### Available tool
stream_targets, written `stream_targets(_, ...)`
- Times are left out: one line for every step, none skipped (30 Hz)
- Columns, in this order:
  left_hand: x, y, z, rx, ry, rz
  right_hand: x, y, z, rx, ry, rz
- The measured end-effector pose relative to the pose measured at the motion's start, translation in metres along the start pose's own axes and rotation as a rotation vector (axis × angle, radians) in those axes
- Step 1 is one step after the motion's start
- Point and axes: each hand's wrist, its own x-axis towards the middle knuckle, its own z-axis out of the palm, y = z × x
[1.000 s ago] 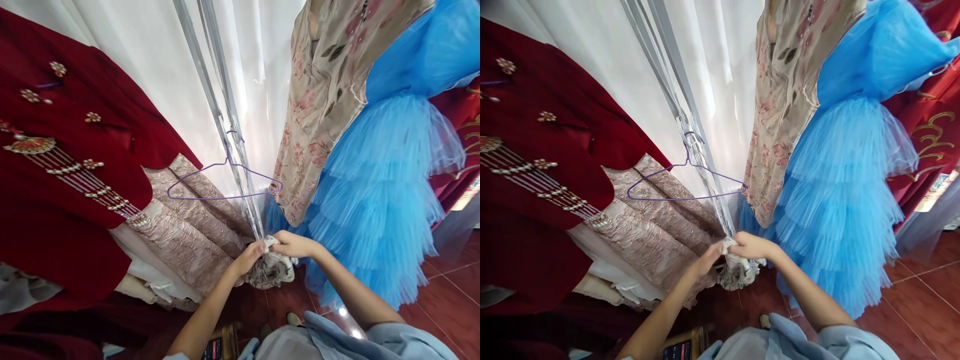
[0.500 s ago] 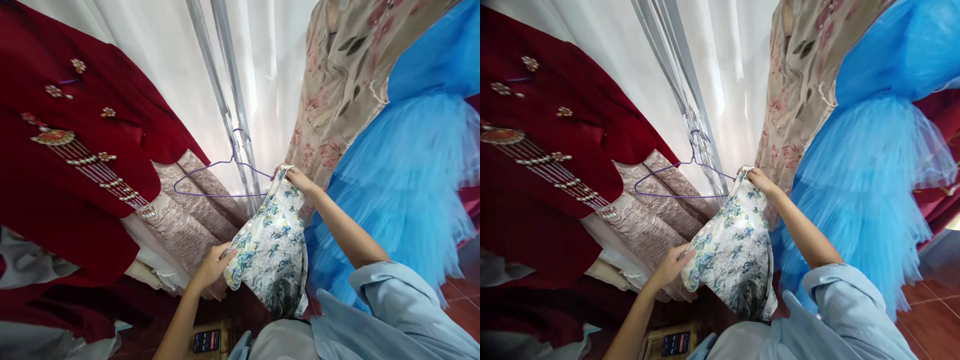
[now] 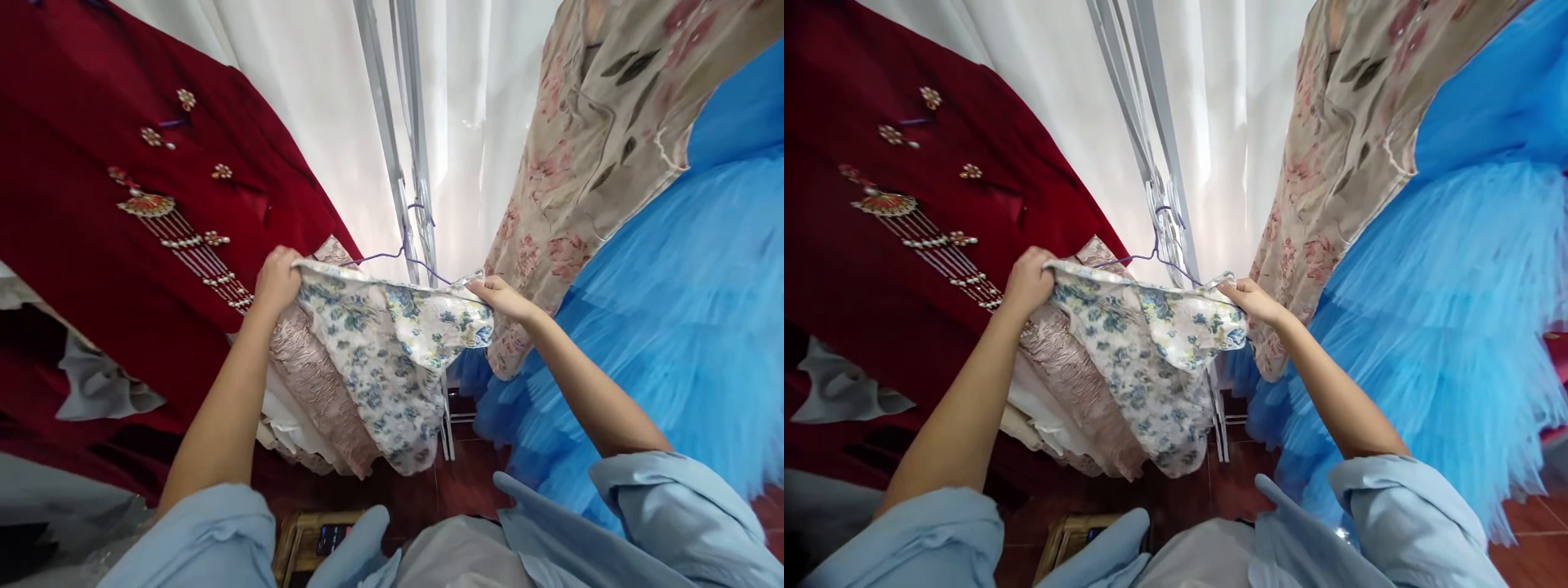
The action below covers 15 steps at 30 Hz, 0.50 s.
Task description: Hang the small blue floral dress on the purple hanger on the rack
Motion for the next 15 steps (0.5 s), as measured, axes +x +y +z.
stream_targets(0.02,0.011,0.006,-0.039,0.053,-0.004,-0.001,-0.001,0.001,-0.009,0.025,0.0)
stream_targets(0.036,0.023,0.012,-0.105,0.064,-0.02,-0.003,-0.002,0.003,-0.01,0.052,0.008)
stream_targets(0.046,0.036,0.018,-0.186,0.033,-0.038,-0.004,-0.001,0.003,0.0,0.086,0.02)
stream_targets(0.05,0.049,0.023,-0.267,-0.031,-0.049,-0.005,0.001,0.003,0.018,0.123,0.032)
stream_targets(0.048,0.061,0.027,-0.334,-0.118,-0.05,-0.007,0.004,0.003,0.04,0.163,0.042)
stream_targets(0.042,0.07,0.029,-0.379,-0.211,-0.04,-0.008,0.007,0.002,0.061,0.209,0.048)
stream_targets(0.032,0.077,0.031,-0.396,-0.296,-0.021,-0.008,0.011,0.0,0.078,0.257,0.05)
stream_targets(0.019,0.082,0.032,-0.392,-0.359,0.003,-0.008,0.015,-0.002,0.088,0.303,0.05)
stream_targets(0.005,0.084,0.032,-0.373,-0.399,0.031,-0.007,0.017,-0.004,0.096,0.338,0.052)
stream_targets(-0.008,0.085,0.032,-0.349,-0.425,0.06,-0.004,0.019,-0.006,0.098,0.36,0.056)
stream_targets(-0.019,0.085,0.033,-0.328,-0.435,0.086,0.0,0.018,-0.007,0.088,0.369,0.062)
stream_targets(-0.029,0.084,0.034,-0.311,-0.429,0.107,0.006,0.015,-0.008,0.056,0.363,0.071)
stream_targets(-0.036,0.083,0.035,-0.295,-0.411,0.122,0.014,0.01,-0.008,-0.004,0.346,0.081)
stream_targets(-0.041,0.083,0.037,-0.275,-0.386,0.131,0.023,0.003,-0.007,-0.091,0.324,0.091)
stream_targets(-0.044,0.084,0.039,-0.25,-0.355,0.134,0.033,-0.005,-0.004,-0.2,0.305,0.095)
